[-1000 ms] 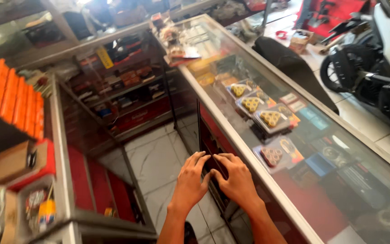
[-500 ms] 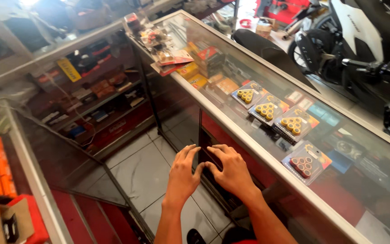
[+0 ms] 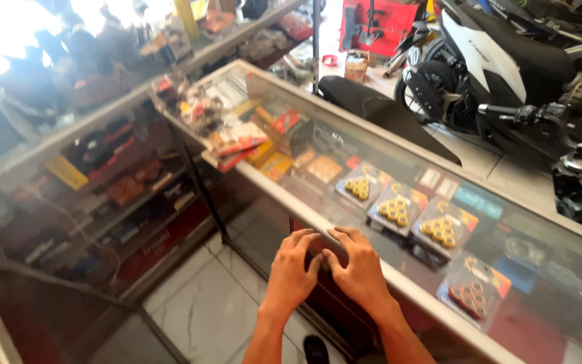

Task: The person handles small circular components in retail packaging, hanging them onto a wire display rack and moving items between a glass counter and the rack.

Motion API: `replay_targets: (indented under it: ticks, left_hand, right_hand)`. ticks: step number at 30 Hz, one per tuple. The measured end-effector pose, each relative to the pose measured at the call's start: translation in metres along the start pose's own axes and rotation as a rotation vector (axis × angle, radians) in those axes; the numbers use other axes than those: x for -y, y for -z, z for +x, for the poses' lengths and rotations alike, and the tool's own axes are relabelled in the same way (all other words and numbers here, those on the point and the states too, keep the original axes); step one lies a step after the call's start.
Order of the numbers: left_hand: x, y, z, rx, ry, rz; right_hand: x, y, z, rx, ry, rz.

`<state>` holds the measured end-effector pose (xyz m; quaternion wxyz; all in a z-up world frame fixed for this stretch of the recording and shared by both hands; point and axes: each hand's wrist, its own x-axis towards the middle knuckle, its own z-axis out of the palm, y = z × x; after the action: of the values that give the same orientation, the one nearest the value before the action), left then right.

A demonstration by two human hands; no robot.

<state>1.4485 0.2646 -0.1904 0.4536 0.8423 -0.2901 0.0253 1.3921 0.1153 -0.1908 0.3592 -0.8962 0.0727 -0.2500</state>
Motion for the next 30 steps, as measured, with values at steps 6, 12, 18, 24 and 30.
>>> replay_targets:
  ticks: [6, 12, 18, 24, 30]
  left_hand:
    - [0.008, -0.025, 0.083, 0.013, -0.084, -0.081]
    - [0.029, -0.07, 0.154, -0.02, -0.024, -0.159]
    - [0.05, -0.109, 0.191, -0.029, -0.061, -0.09]
    - [0.059, -0.123, 0.226, 0.095, 0.127, -0.005]
    - [0.078, -0.123, 0.247, 0.244, 0.12, 0.035]
  right_hand:
    - [-0.017, -0.008, 0.047, -0.135, -0.065, 0.028]
    - [-0.043, -0.019, 0.073, -0.154, -0.058, 0.045]
    - [-0.071, -0.037, 0.082, -0.128, -0.142, -0.009]
    - [-0.073, -0.053, 0.097, -0.146, -0.234, -0.103]
    - [-0.054, -0.041, 0.108, -0.221, -0.233, -0.038]
